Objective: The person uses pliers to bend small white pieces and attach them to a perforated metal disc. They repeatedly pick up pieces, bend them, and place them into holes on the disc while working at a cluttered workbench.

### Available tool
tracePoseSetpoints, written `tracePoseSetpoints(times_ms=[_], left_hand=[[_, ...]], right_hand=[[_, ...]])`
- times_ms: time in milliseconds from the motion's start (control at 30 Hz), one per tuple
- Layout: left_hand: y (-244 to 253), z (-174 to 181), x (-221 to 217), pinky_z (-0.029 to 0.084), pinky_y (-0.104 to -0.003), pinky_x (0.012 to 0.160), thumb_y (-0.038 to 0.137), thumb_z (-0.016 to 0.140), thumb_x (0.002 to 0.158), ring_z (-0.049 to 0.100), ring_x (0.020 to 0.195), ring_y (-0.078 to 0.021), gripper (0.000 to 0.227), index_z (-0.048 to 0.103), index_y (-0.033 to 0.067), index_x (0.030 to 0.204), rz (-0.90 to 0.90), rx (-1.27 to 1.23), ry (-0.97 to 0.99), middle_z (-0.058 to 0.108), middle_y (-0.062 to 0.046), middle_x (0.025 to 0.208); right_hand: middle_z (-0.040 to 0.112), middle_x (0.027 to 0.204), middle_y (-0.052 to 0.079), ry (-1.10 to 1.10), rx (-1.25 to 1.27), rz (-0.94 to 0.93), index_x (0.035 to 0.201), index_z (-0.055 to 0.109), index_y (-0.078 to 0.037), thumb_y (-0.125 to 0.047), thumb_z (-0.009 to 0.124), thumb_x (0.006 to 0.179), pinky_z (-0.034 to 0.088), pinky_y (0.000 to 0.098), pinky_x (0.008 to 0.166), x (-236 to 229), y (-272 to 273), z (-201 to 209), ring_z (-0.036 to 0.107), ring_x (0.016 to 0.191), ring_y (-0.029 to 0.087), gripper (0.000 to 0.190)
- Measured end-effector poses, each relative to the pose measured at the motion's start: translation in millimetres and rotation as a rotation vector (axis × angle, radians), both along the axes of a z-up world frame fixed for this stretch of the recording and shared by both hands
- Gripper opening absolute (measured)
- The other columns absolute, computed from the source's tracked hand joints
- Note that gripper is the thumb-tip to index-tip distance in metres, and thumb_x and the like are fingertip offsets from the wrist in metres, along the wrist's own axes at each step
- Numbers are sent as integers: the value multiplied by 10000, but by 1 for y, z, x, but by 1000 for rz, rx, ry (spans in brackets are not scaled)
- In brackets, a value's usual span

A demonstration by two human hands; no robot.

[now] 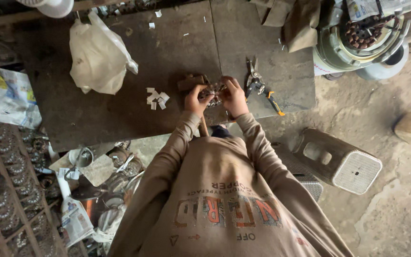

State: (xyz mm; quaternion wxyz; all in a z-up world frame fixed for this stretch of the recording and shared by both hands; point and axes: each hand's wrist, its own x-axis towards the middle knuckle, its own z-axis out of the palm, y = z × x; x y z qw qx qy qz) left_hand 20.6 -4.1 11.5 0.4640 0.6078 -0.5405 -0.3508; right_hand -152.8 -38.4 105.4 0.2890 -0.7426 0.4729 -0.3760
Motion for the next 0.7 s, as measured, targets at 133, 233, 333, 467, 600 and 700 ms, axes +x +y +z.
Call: tracePoseSetpoints(times_ms=[133, 233, 333, 467, 600, 700], left_hand=[[-3, -8, 1, 590, -367, 815, 231, 839, 887, 760, 924, -284, 307, 687, 80, 1106, 24, -58, -18, 760, -121, 1016], [-2, -13, -1, 588, -370, 826, 230, 827, 890, 752, 945, -285, 327, 685, 75, 1140, 14, -94, -18, 754, -133, 1046], [3, -14, 1, 591, -366, 840, 212, 816, 895, 757, 958, -262, 347, 685, 72, 1185, 32, -97, 35, 754, -136, 1072], [-1, -10, -11, 604, -336, 844, 186, 834, 866, 768, 938, -215, 358, 697, 78, 1179, 101, 58, 51, 775, -114, 1058], [-1, -5, 9, 557, -354, 901, 117, 849, 802, 702, 1057, -235, 457, 660, 67, 1215, -54, -25, 39, 732, -139, 1160], [20, -14, 43, 600, -353, 959, 42, 695, 864, 674, 1156, -217, 443, 629, 113, 1296, -1, 20, 427, 648, -93, 1330]], right_hand=[[630, 1071, 169, 9, 246, 46, 1231, 615, -8, -67, 796, 890, 586, 345, 712, 1, -10, -1, 728, 842, 284, 391], [626, 1084, 179, 68, 147, 55, 1232, 612, -14, -51, 766, 915, 576, 367, 720, 0, -7, -2, 716, 862, 322, 354], [620, 1120, 190, 53, 77, 62, 1248, 597, -11, -35, 741, 916, 580, 380, 731, 3, -2, -8, 711, 893, 352, 362], [603, 1169, 202, -4, 137, -88, 1292, 581, -24, -19, 633, 876, 611, 373, 748, -9, 10, -30, 729, 906, 334, 420], [640, 1174, 177, 299, 90, -525, 1181, 621, -83, -240, 743, 935, 554, 489, 900, -31, 22, -65, 660, 1066, 423, 316], [588, 1089, 279, 449, 206, -674, 1194, 530, 5, -424, 831, 808, 520, 551, 836, -51, 30, -96, 620, 1009, 491, 651]])
